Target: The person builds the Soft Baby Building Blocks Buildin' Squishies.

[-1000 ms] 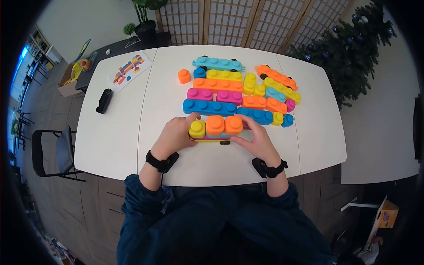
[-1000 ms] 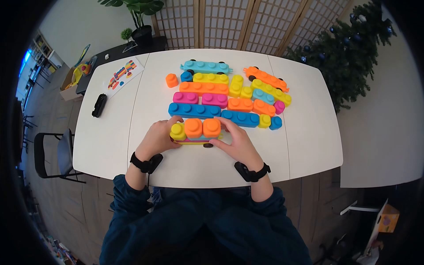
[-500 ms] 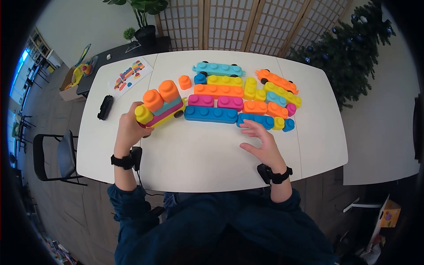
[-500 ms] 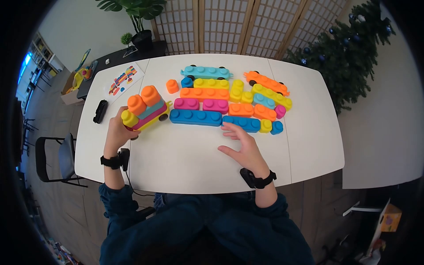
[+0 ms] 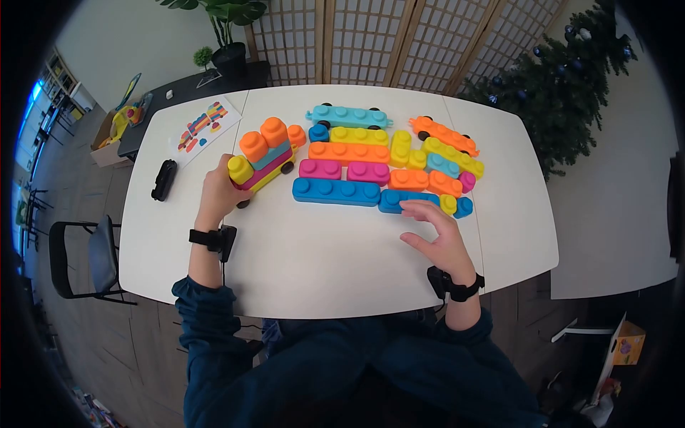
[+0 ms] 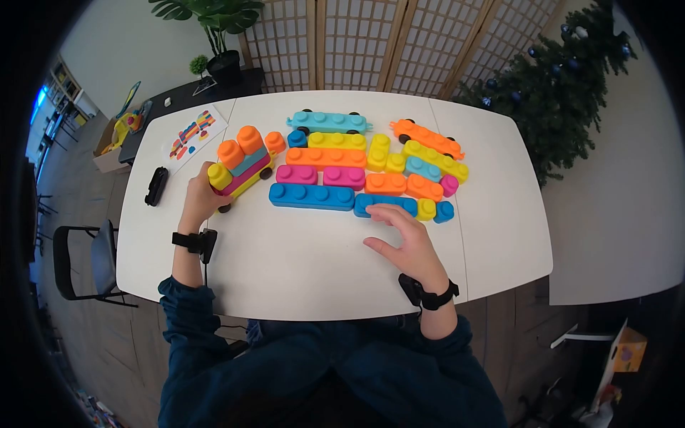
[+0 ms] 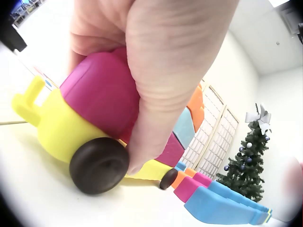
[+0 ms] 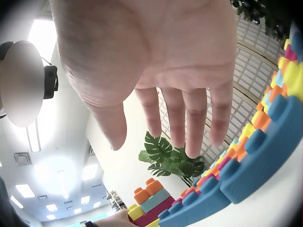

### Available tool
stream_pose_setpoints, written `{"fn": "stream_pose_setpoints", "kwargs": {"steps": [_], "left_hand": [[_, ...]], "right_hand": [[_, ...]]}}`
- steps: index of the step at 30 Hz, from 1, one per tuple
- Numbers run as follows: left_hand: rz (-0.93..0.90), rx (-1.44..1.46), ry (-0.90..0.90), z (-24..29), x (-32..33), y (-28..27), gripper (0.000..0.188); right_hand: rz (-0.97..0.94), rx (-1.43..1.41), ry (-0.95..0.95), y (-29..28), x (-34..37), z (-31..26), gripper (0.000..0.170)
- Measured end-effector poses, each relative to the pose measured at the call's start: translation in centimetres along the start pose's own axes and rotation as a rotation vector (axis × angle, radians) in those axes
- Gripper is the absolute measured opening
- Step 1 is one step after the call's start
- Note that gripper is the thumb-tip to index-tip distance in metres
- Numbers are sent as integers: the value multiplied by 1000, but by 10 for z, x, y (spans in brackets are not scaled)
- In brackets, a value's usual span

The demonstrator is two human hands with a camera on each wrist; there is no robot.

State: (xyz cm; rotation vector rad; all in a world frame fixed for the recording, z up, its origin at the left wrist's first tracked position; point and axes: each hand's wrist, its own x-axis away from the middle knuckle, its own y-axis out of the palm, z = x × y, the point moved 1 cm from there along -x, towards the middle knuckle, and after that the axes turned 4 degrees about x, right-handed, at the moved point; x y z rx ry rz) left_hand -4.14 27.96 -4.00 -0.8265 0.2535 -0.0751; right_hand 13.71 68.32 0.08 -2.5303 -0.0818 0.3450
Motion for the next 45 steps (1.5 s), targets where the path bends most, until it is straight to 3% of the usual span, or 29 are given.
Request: {"fn": "stream_pose_setpoints", "kwargs": {"steps": [7,11,13,14,17,19,23,26,28,30,37,40,42,45], "left_hand": [[-43,21,52,-1,-17,9,65],[-98,26,-30,5,-14,6,74],[84,-96,143,13,-6,4,85],[85,-95,143,18,-2,1,85],[237,-101,191,48,21,-15,79],[369,-91,254,63,39,-16,58],[336,97,206,93,78,7,41],[329,194,300,106,97,20,31],[289,209,302,108,102,21,31],[285,201,303,107,103,20,31],[277,196,309,106,104,19,27],[261,256,281,106,105,22,22],[244,267,280,107,105,21,19],[232,281,262,108,105,20,15]], "right_hand": [[-2,172,-143,-37,-30,-32,40],[66,180,-51,-73,-57,-30,38],[84,298,-47,-82,-78,-33,36],[85,299,-48,-84,-92,-31,36],[22,357,-100,-75,-138,-11,33],[-94,400,-107,-64,-171,11,32],[-207,507,-102,-31,-234,43,34],[-240,599,-126,-3,-269,80,38],[-230,620,-121,6,-278,88,41],[-353,722,-23,13,-284,96,48],[-355,718,-10,22,-291,110,53],[-342,758,79,21,-287,107,54],[-276,805,174,14,-281,104,56],[-152,695,127,-11,-274,104,58]]}}
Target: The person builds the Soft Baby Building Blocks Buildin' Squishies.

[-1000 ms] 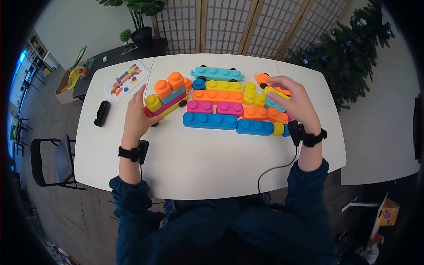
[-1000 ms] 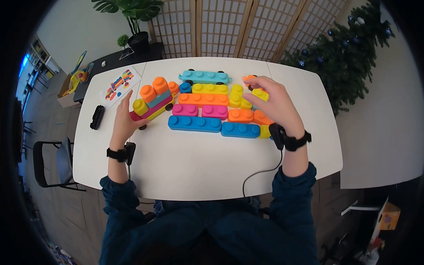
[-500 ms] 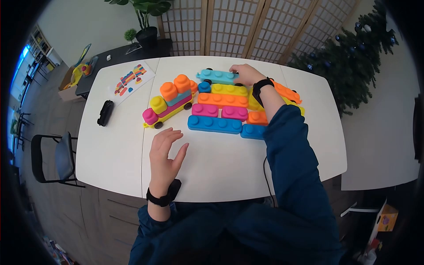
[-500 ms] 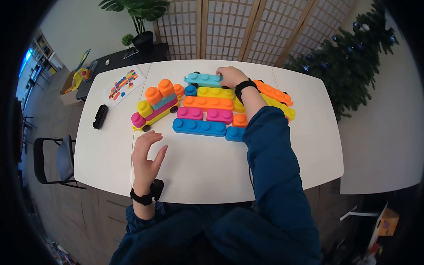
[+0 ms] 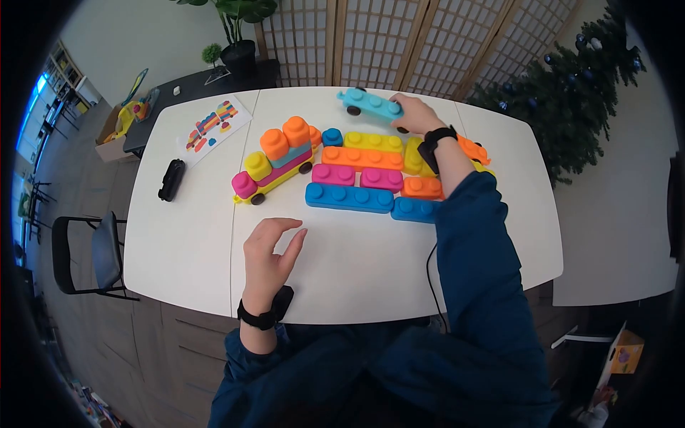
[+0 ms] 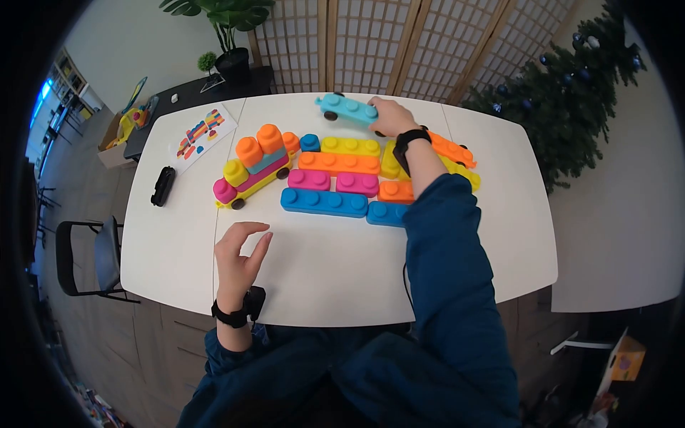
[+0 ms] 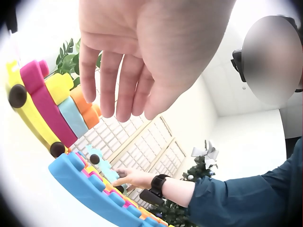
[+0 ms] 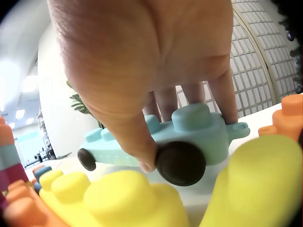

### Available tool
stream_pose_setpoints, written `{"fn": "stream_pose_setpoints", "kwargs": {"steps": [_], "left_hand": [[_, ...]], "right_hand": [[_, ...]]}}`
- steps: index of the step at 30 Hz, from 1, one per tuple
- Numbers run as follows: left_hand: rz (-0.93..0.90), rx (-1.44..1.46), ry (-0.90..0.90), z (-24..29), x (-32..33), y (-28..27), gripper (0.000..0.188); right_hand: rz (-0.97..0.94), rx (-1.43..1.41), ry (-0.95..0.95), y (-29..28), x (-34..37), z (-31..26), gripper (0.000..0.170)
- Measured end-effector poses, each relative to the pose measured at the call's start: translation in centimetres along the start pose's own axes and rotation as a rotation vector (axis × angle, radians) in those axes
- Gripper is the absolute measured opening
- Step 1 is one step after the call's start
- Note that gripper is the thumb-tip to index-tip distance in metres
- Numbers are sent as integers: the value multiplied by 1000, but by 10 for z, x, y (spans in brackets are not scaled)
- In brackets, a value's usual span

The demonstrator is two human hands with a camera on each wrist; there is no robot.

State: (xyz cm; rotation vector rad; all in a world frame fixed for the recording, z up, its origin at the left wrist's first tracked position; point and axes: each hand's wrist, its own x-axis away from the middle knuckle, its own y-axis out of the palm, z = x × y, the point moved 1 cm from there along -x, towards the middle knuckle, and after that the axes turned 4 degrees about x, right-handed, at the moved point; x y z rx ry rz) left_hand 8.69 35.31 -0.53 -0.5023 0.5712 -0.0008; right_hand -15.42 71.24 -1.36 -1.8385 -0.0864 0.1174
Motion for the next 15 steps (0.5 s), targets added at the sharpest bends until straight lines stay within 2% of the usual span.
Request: {"fn": "stream_pose_setpoints", "kwargs": {"steps": [4,7,9,11,12,14,15], "left_hand": [[27,21,1,-3,1,-2,13],[37,17,-46,-5,-1,-3,11],[27,8,-39,-6,-1,-1,13],[-44,68,-108,-8,0,2,34],[-47,71,-111,-8,0,4,34],[-154,168,-151,-7,-1,9,62],[-157,169,-152,-6,-1,11,62]], "right_hand": [[48,-15,-77,-51,44,-1,57],[-45,-106,-35,-87,103,-21,54],[-82,-201,-139,-99,140,-37,52],[-49,-123,-231,-98,175,-49,53],[-89,-145,-235,-93,190,-52,53],[-125,-140,-303,-81,215,-56,53],[-155,-135,-328,-77,226,-61,53]]}}
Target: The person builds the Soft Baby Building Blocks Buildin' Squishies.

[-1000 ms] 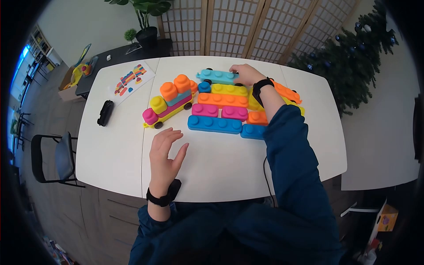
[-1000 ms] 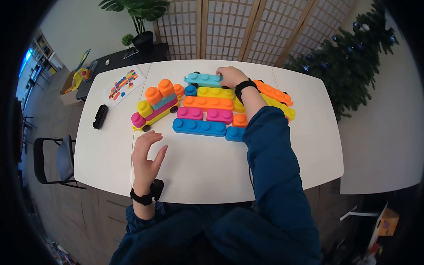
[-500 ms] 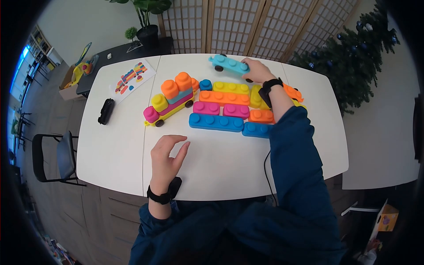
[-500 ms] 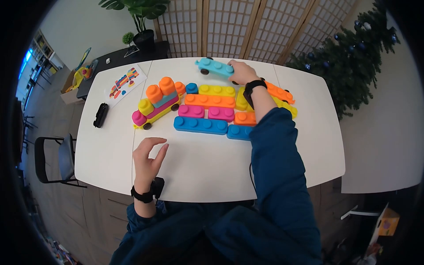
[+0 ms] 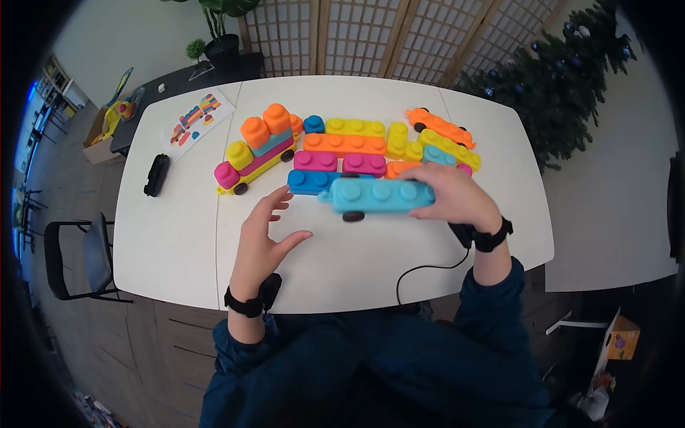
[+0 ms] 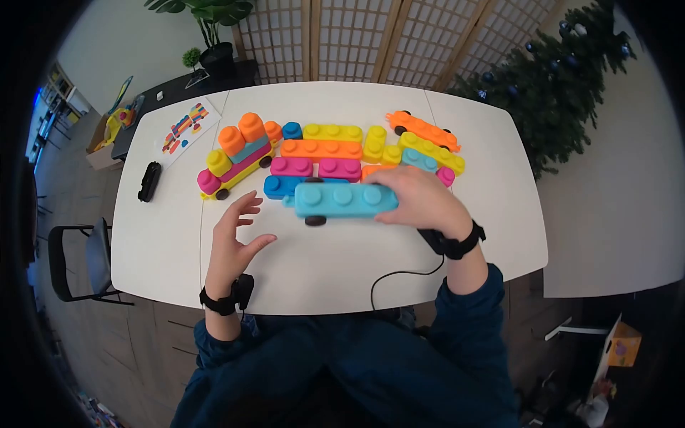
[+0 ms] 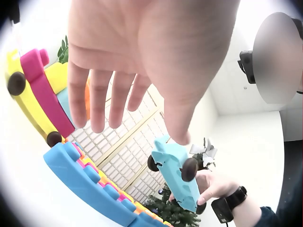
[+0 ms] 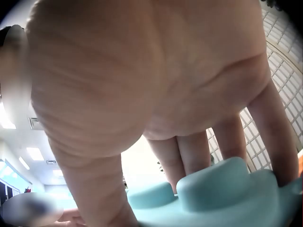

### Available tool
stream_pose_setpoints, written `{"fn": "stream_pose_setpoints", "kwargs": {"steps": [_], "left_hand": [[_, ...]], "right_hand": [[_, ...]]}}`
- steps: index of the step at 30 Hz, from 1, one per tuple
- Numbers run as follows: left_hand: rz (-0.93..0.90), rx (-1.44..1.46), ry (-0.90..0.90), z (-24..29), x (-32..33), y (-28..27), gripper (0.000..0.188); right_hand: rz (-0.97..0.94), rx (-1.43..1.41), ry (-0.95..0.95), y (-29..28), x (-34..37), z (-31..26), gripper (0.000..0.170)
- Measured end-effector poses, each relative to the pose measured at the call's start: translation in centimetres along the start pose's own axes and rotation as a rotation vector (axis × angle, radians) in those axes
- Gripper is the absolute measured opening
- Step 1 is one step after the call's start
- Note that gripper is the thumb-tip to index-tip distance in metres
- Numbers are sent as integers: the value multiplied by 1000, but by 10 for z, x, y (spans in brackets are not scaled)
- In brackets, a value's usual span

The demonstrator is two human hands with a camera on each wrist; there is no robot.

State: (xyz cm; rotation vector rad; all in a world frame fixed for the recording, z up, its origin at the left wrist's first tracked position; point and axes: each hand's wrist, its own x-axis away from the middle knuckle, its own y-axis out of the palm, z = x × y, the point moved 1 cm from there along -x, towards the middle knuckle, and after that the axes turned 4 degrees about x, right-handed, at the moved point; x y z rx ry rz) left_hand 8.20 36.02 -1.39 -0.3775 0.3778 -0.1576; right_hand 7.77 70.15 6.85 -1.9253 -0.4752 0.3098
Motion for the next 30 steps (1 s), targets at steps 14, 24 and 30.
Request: {"fn": "stream_pose_setpoints", "kwargs": {"steps": [14,24,30], "left_hand": [[-419,-87,71,-5,-3,34,68],[-388,-139,87,-16,-1,39,59],[-418,-158,51,-13,-3,33,62]], "right_hand": [[103,32,103,110,20,-12,49],[237,-17,85,120,28,-8,48],[358,-148,156,116,42,3,34]]}}
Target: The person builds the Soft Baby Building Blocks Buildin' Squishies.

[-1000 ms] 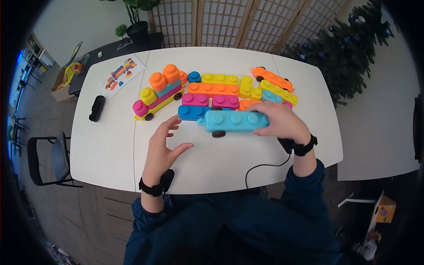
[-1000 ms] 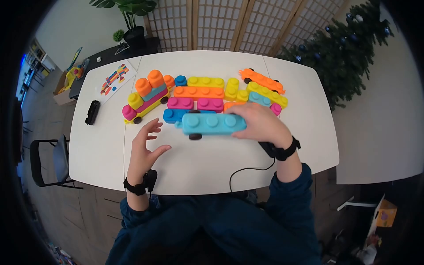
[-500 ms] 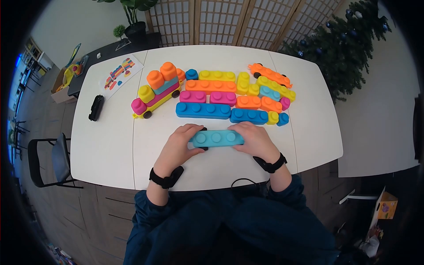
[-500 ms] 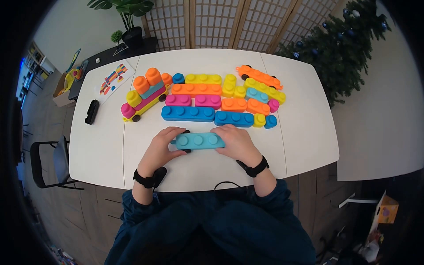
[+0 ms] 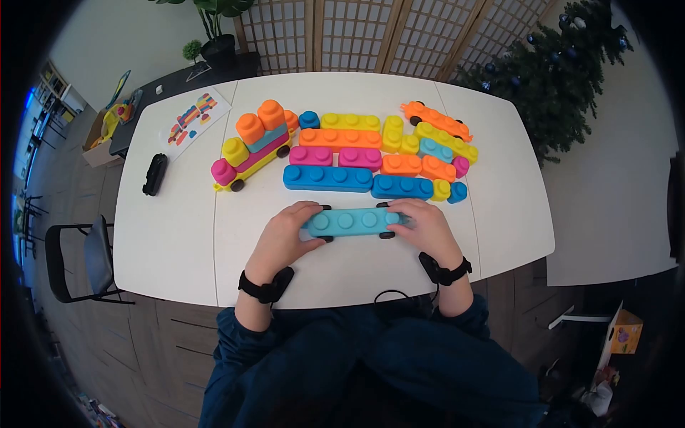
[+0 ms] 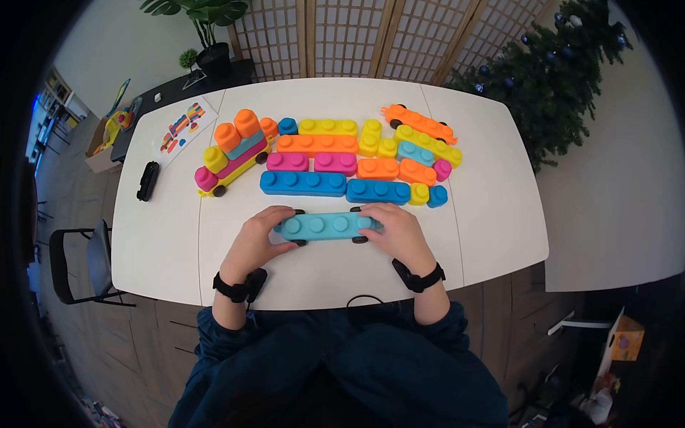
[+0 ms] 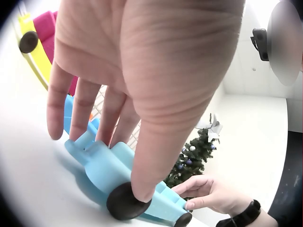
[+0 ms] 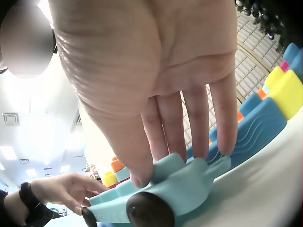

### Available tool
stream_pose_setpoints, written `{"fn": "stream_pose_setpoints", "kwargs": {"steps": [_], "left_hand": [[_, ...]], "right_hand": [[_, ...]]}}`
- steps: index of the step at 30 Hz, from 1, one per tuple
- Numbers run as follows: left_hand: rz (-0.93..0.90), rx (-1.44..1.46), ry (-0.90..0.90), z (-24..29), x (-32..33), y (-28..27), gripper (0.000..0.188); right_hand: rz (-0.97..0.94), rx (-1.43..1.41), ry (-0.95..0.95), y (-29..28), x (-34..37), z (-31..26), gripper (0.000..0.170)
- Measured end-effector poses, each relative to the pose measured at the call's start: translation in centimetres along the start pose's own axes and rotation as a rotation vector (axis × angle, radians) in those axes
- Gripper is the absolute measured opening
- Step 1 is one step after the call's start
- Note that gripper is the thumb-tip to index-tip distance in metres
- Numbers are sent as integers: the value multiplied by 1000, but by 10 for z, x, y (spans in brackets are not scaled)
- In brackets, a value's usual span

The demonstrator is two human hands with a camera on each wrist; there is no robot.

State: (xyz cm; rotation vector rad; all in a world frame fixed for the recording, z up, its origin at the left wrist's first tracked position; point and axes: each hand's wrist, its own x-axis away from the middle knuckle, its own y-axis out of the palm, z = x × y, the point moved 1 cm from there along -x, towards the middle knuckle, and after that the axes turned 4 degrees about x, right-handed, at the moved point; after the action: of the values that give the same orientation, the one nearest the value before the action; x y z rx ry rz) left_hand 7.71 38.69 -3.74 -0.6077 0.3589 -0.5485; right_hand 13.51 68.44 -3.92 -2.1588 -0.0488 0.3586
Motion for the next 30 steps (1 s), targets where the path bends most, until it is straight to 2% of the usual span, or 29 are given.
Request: {"fn": "stream_pose_setpoints", "kwargs": {"steps": [3,6,8,10,12,20,24,30], "left_hand": [[-34,11,-31,2,-1,0,64],[20,-23,27,1,-1,3,65],[31,-60,22,2,-2,4,61],[16,-55,24,-2,-2,5,61],[-1,-52,26,-4,-2,6,61],[5,-11,-1,-4,-1,6,61],[13,-5,-5,-5,0,6,61],[6,-6,1,-6,-1,7,61]], "right_hand": [[17,6,-42,-3,-1,2,31],[-65,-47,36,-17,-13,-4,29],[27,-6,10,-31,-28,-9,28],[37,-4,17,-39,-48,-7,27],[51,185,-69,-42,-72,-2,24],[19,428,-94,5,-157,47,28],[-96,511,-42,8,-167,47,30],[-82,510,-12,7,-168,42,30]]}}
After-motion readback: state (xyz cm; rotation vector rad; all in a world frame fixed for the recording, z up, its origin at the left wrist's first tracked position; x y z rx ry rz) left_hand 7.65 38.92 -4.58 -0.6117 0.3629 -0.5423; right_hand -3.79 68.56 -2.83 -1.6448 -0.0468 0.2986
